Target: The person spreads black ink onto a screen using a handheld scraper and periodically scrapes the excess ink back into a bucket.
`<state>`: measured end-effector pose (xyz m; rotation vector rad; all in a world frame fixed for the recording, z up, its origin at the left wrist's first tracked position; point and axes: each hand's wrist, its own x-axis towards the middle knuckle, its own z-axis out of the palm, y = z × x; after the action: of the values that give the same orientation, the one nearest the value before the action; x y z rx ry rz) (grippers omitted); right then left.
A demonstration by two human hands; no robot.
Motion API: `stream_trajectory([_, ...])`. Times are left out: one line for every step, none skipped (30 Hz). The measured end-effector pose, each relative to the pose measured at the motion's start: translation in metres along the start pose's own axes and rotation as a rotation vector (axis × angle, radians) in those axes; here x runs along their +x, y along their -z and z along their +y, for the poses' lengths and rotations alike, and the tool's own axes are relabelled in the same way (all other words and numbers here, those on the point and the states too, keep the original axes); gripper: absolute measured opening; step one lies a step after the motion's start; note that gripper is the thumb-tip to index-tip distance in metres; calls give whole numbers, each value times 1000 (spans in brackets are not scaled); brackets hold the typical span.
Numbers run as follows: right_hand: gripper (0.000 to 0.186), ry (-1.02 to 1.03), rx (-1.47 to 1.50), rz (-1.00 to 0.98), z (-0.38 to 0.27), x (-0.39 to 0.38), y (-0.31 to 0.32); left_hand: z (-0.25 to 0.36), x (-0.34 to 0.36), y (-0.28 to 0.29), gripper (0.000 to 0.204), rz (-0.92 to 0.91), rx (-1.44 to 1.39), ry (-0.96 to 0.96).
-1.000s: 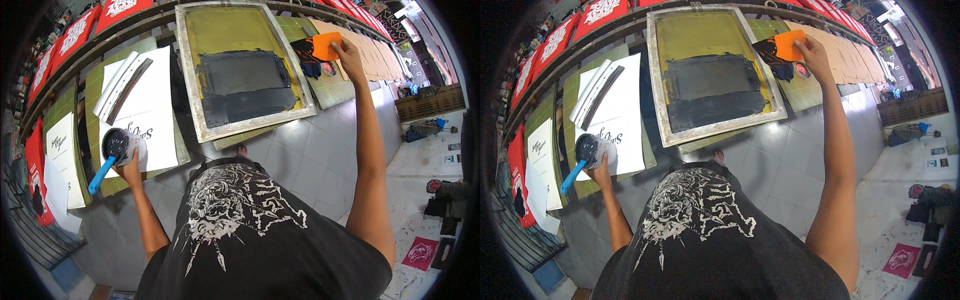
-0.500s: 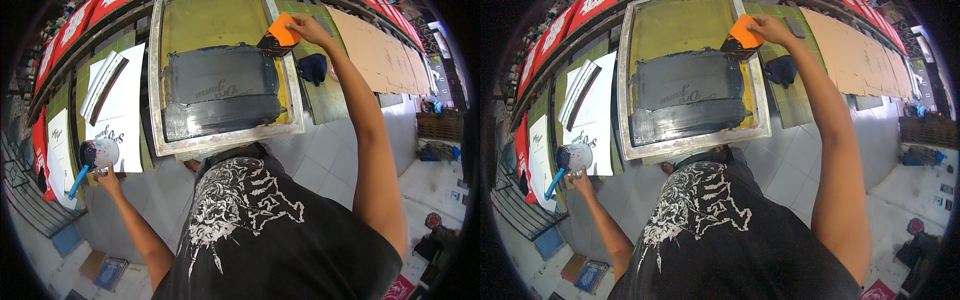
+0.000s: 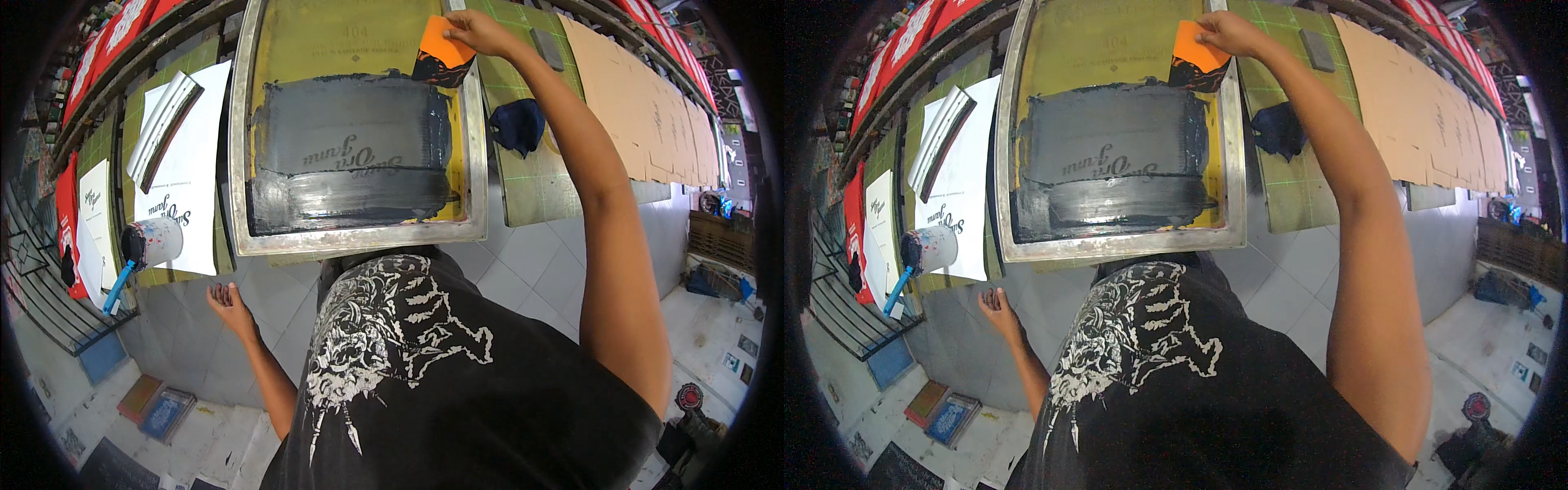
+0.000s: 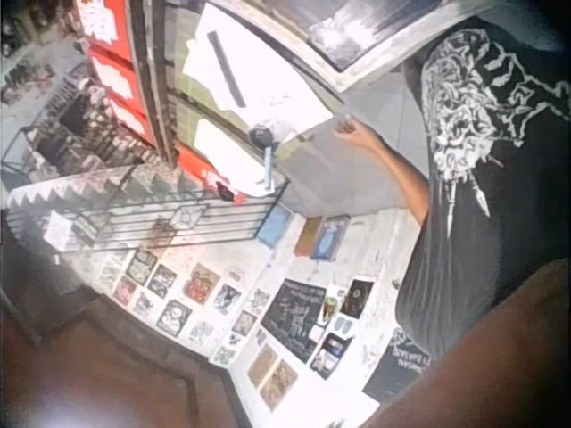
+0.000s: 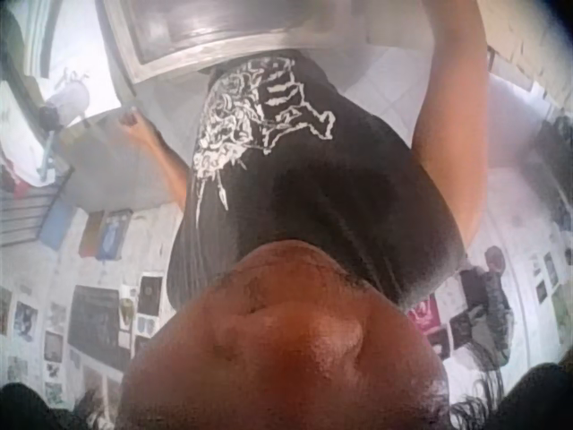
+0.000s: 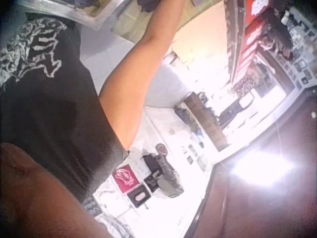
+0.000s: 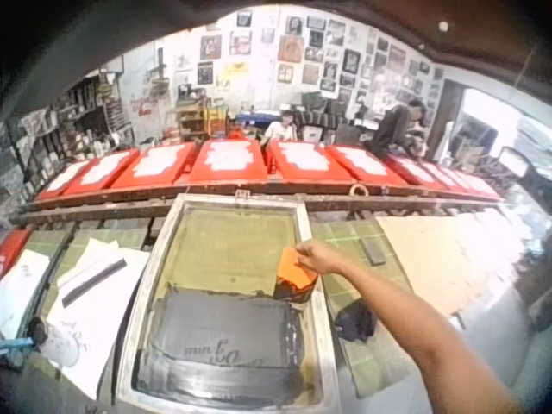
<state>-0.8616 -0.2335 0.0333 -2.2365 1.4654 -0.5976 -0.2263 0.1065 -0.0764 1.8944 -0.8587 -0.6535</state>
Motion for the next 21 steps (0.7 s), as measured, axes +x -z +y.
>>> stream_trajectory([28,5,-18,2,1,-1,-1,0,-2,-3,64,-13,-9,-8])
stream_trajectory([28,10,-35,3,1,-2,-2,0,-2,-6,64,-27,-17,-15])
stream_trajectory([28,14,-53,5,-2,-3,-1,0,-2,-8,64,-29,-17,-19])
stream_trajectory([26,25,-57,-3,-5,-3,0,1,-3,-10,64,-31,-17,-22])
stream_trajectory([26,37,-61,-11,-7,-2,3,1,-3,-11,64,-33,-16,-25])
stream_trajectory([27,47,-66,-17,-9,-3,5,1,-1,-13,63,-39,-18,-35])
stream_trajectory([27,43,-59,-19,-9,-4,4,1,1,-14,62,-44,-20,-45])
stream_trajectory([27,39,-53,-22,-8,-3,4,1,2,-15,62,-48,-22,-54])
stream_trajectory([27,37,-48,-20,-5,-1,5,2,4,-16,61,-51,-20,-57])
stream_trajectory([26,42,-54,-20,-2,0,5,4,5,-17,60,-54,-18,-60])
stream_trajectory([25,48,-61,-19,0,0,5,5,6,-17,60,-56,-17,-62])
stream_trajectory([24,56,-65,-19,1,1,4,5,6,-16,59,-58,-4,-69])
stream_trajectory([22,4,-73,-52,1,1,1,6,7,-16,59,-59,8,-76])
stream_trajectory([19,-48,-80,-85,0,2,-4,6,7,-15,58,-61,20,-83])
stream_trajectory([18,-98,-87,-122,0,2,-10,5,6,-14,58,-62,6,-78])
stream_trajectory([21,-34,-70,-94,-1,-2,-16,4,5,-13,58,-62,-8,-73])
stream_trajectory([24,30,-54,-66,-2,-8,-22,3,4,-12,58,-63,-23,-68])
stream_trajectory([28,94,-33,-41,-7,-15,-29,3,2,-10,58,-50,-17,-62])
stream_trajectory([25,-6,-133,-138,-21,-21,-24,3,-2,-9,58,-36,-12,-54])
stream_trajectory([25,-51,-118,-154,-33,-31,-25,3,-6,-7,58,-21,-6,-46])
stream_trajectory([24,-101,-107,-165,-43,-44,-22,4,-9,-7,58,-18,6,-41])
